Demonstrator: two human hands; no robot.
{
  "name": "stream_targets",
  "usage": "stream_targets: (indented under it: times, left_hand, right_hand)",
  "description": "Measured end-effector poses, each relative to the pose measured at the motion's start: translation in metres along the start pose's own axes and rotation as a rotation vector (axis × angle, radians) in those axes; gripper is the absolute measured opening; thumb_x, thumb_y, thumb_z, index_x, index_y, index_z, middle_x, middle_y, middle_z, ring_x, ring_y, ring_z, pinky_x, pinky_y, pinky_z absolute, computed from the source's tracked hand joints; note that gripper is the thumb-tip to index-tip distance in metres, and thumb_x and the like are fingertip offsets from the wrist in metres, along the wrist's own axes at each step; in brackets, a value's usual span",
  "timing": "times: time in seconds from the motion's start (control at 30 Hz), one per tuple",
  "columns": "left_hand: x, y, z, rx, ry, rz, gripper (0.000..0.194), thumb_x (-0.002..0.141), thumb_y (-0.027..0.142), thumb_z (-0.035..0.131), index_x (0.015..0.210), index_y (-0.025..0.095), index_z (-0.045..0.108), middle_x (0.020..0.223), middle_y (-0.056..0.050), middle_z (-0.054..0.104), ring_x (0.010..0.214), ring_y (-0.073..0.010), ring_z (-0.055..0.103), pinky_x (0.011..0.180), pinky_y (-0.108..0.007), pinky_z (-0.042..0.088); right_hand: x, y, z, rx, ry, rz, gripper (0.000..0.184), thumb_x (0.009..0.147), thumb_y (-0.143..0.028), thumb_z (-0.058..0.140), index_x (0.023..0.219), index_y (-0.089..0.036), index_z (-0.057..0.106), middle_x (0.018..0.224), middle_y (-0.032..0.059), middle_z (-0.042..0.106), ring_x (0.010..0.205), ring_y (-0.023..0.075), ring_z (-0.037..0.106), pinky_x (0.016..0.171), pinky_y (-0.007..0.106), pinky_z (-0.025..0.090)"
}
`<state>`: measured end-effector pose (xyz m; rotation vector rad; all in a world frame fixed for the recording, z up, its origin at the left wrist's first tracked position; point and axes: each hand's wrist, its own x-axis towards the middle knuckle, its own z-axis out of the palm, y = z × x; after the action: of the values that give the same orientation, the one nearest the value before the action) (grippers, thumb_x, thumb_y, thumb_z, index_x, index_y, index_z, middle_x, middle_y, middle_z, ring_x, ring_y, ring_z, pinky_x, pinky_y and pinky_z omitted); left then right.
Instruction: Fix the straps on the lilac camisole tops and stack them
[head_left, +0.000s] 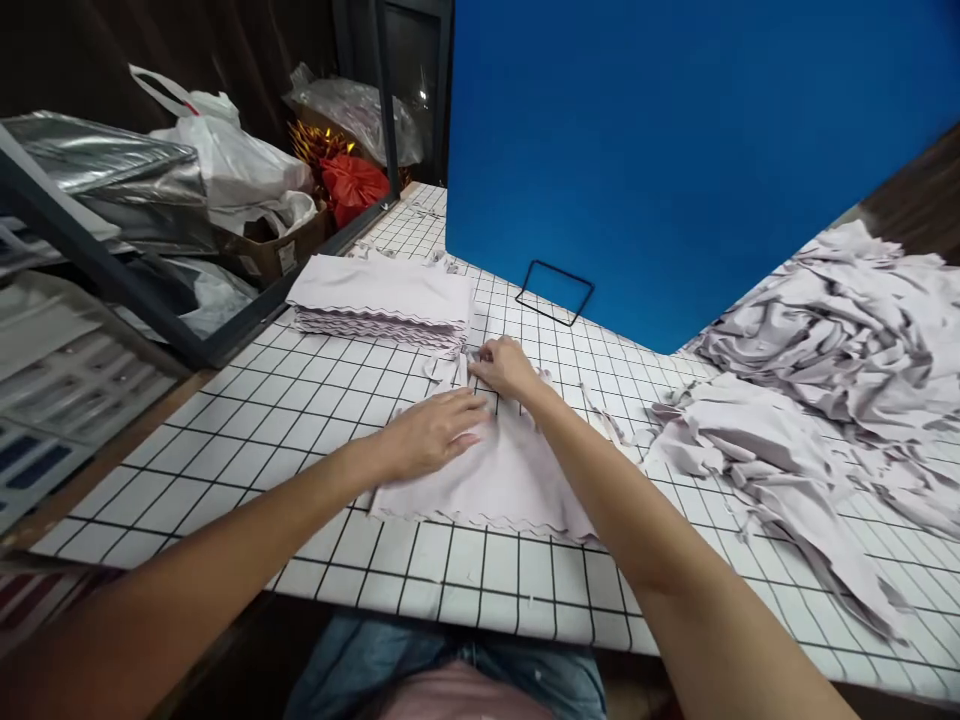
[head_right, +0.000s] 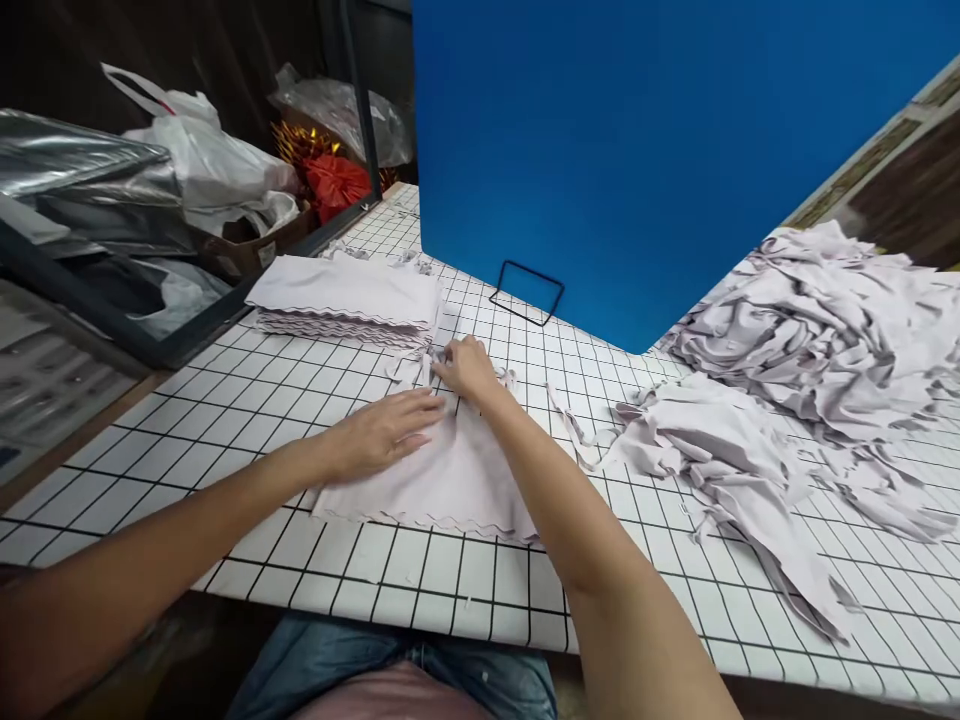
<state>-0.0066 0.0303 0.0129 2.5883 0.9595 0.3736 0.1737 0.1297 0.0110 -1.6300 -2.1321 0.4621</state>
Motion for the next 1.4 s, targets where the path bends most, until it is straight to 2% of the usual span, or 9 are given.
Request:
stream_targets:
  times: [0.13,0.3,0.37,0.43,0.6,0.83,1.07,1.23,1.4]
  left_hand:
    - [-0.011,-0.023,0.006,0.058,-0.084,-0.019,0.048,0.1,0.043,0.036,0.145,0.028,0.039,0.158,-0.001,0.029,0.148,-0.0217,0.015,0.119,-0.042,0.014]
    - [-0.011,-0.022,0.009,0.056,0.001,0.064,0.044,0.099,0.043,0.037,0.138,0.025,0.045,0.153,-0.004,0.038,0.145,-0.0227,0.022,0.118,-0.04,0.015]
    - [-0.01,-0.02,0.007,0.036,0.034,0.094,0.038,0.097,0.039,0.04,0.131,0.024,0.05,0.147,-0.006,0.044,0.14,-0.0232,0.031,0.116,-0.04,0.021]
    - [-0.009,-0.018,0.004,0.01,0.04,0.101,0.032,0.095,0.036,0.043,0.123,0.024,0.054,0.142,-0.006,0.048,0.134,-0.0233,0.037,0.111,-0.038,0.027]
    - [-0.008,-0.017,0.003,0.023,0.041,0.095,0.029,0.094,0.039,0.043,0.113,0.023,0.058,0.139,-0.007,0.048,0.126,-0.0239,0.041,0.106,-0.037,0.031]
    - [-0.01,-0.021,0.009,0.103,0.027,0.076,0.036,0.092,0.04,0.046,0.12,0.021,0.058,0.13,-0.009,0.056,0.124,-0.027,0.041,0.108,-0.042,0.028]
    - [-0.008,-0.024,0.013,0.144,0.045,0.089,0.039,0.093,0.046,0.042,0.115,0.019,0.062,0.12,-0.009,0.062,0.122,-0.0271,0.044,0.108,-0.042,0.028]
    - [-0.008,-0.021,0.009,0.145,0.05,0.102,0.034,0.095,0.038,0.037,0.11,0.018,0.061,0.114,-0.008,0.064,0.114,-0.0254,0.048,0.103,-0.041,0.032]
    - [-0.01,-0.02,0.006,0.099,0.025,0.111,0.035,0.094,0.041,0.038,0.101,0.02,0.065,0.1,-0.007,0.066,0.099,-0.0249,0.051,0.094,-0.04,0.036]
  right_hand:
    - [0.015,-0.006,0.005,0.002,-0.018,0.045,0.01,0.088,-0.024,0.055,0.082,-0.017,0.059,0.089,0.0101,0.061,0.089,0.0231,0.055,0.081,0.036,0.043]
    - [-0.042,-0.039,-0.057,0.194,0.141,-0.211,0.015,0.092,-0.034,0.051,0.091,-0.02,0.058,0.082,0.0046,0.063,0.074,0.0174,0.055,0.069,0.032,0.042]
    - [-0.073,-0.05,-0.083,0.278,-0.114,-0.373,0.022,0.087,-0.042,0.06,0.086,-0.02,0.062,0.082,0.0046,0.065,0.073,0.0164,0.056,0.067,0.031,0.043]
    - [-0.095,-0.051,-0.095,0.349,-0.335,-0.352,0.026,0.084,-0.046,0.065,0.087,-0.02,0.066,0.079,0.0043,0.066,0.069,0.0154,0.057,0.062,0.03,0.043]
    - [-0.088,-0.034,-0.065,0.523,-0.292,0.158,0.038,0.089,-0.054,0.055,0.082,-0.018,0.064,0.065,0.0028,0.058,0.055,0.0108,0.048,0.049,0.026,0.037]
    - [-0.042,-0.046,-0.011,0.474,-0.37,0.381,0.038,0.08,-0.051,0.069,0.067,-0.018,0.056,0.063,0.0033,0.057,0.052,0.01,0.047,0.047,0.026,0.038]
    - [-0.024,-0.058,-0.001,0.486,-0.411,0.462,0.03,0.073,-0.026,0.077,0.059,-0.018,0.052,0.059,0.0033,0.058,0.051,0.012,0.051,0.049,0.029,0.042]
    - [-0.037,-0.071,-0.017,0.449,-0.431,0.455,0.026,0.074,-0.019,0.067,0.055,-0.018,0.049,0.051,0.0002,0.049,0.047,0.0091,0.041,0.045,0.027,0.029]
    - [-0.065,-0.066,-0.033,0.671,-0.556,0.34,0.019,0.076,-0.025,0.068,0.065,-0.017,0.055,0.068,0.0038,0.065,0.053,0.0077,0.041,0.047,0.025,0.025]
